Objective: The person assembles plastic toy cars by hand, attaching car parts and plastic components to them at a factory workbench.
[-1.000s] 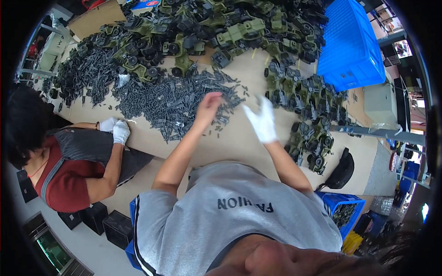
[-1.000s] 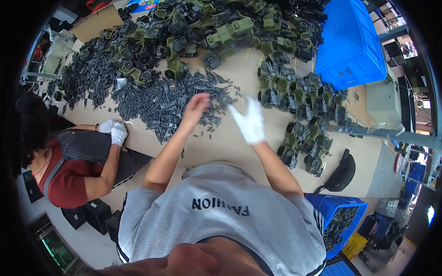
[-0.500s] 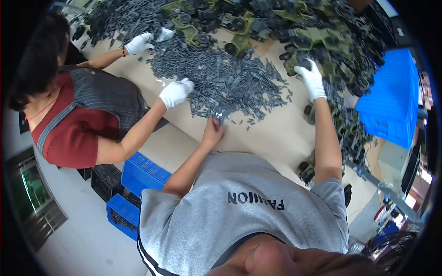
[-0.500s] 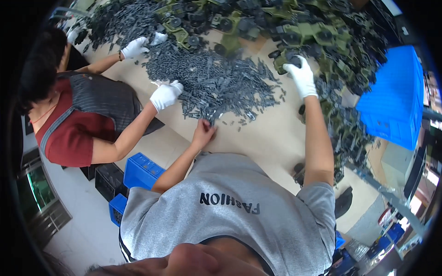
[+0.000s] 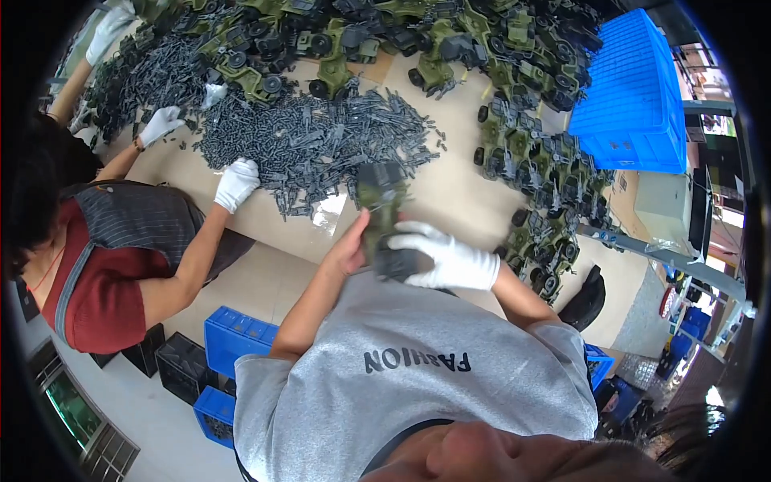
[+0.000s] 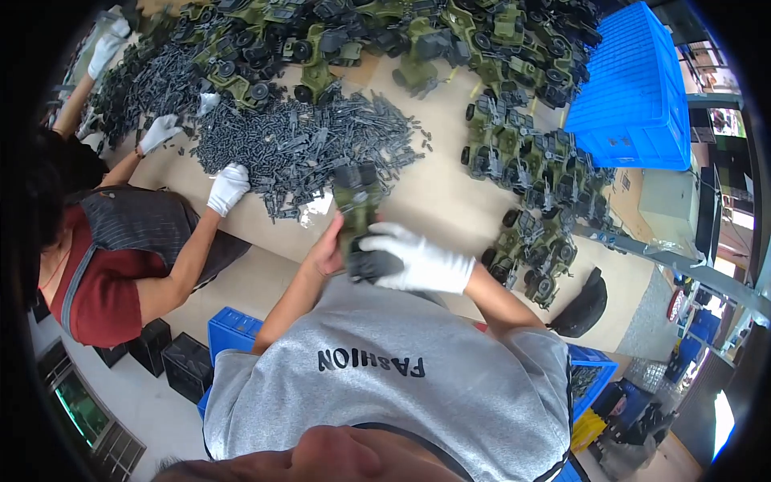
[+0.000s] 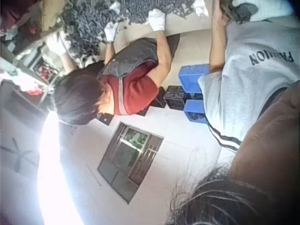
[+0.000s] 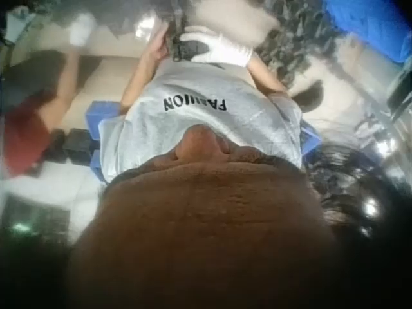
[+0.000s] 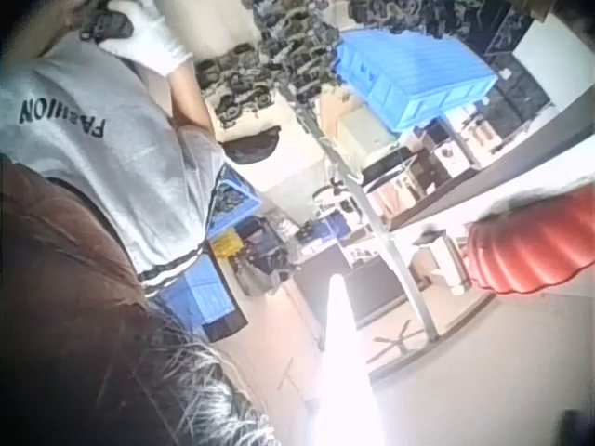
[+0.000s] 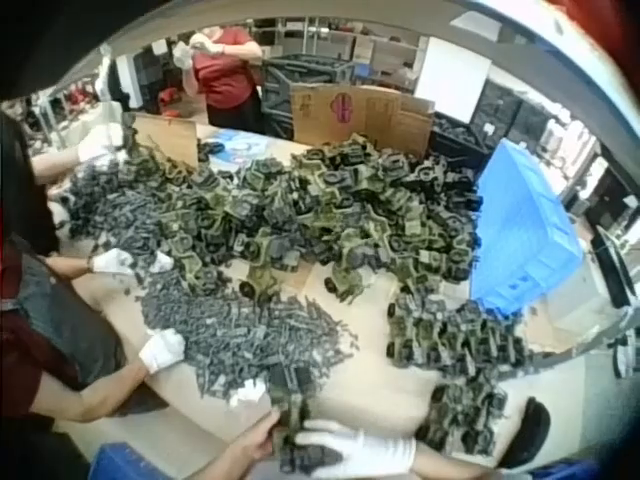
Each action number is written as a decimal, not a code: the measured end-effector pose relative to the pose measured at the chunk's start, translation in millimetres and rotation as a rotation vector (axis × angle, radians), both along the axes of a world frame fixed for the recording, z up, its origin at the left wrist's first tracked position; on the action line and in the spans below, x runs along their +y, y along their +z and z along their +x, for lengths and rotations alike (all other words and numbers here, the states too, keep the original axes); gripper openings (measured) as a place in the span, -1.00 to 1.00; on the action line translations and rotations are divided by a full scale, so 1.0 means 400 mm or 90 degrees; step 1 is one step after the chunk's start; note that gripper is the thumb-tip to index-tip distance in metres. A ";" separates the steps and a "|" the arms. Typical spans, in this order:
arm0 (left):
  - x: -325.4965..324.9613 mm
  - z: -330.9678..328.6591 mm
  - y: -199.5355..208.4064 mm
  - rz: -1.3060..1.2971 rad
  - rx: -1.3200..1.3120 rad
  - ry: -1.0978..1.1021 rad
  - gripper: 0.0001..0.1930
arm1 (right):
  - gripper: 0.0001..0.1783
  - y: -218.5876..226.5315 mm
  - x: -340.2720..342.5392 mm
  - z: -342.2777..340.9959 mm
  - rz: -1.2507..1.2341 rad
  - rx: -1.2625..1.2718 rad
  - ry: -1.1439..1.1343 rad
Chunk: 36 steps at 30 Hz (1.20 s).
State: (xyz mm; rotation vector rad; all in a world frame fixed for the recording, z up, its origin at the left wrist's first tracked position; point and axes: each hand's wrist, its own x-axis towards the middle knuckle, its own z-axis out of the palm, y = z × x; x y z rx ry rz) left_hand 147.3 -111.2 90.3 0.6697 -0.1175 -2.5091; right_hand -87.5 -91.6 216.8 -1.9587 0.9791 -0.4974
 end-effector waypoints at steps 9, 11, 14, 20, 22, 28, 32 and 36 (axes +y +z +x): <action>0.024 0.135 0.038 0.021 -0.101 0.170 -0.58 | -0.70 -0.409 -0.322 -0.061 -0.235 0.585 -0.103; 0.019 0.133 0.044 0.016 -0.120 0.205 -0.59 | -0.71 -0.390 -0.322 -0.063 -0.238 0.612 -0.106; -0.004 0.101 0.077 0.007 -0.144 0.226 -0.62 | -0.75 -0.434 -0.255 -0.096 -0.261 0.457 -0.294; -0.007 0.006 0.167 -0.010 -0.149 0.241 -0.68 | -0.53 -0.148 -0.049 -0.040 0.486 -0.326 -0.642; 0.005 -0.027 0.194 -0.027 -0.157 0.213 -0.70 | -0.44 -0.047 0.024 -0.018 0.613 -0.441 -0.654; 0.032 -0.063 0.199 -0.114 -0.217 0.131 -0.68 | -0.30 0.069 0.130 0.029 0.442 -0.386 -0.544; 0.066 -0.083 0.235 -0.156 -0.249 0.149 -0.65 | -0.32 0.053 0.159 0.031 0.407 -0.343 -0.539; 0.090 -0.090 0.266 -0.161 -0.248 0.181 -0.65 | -0.37 0.050 0.212 0.075 0.148 -0.213 -0.531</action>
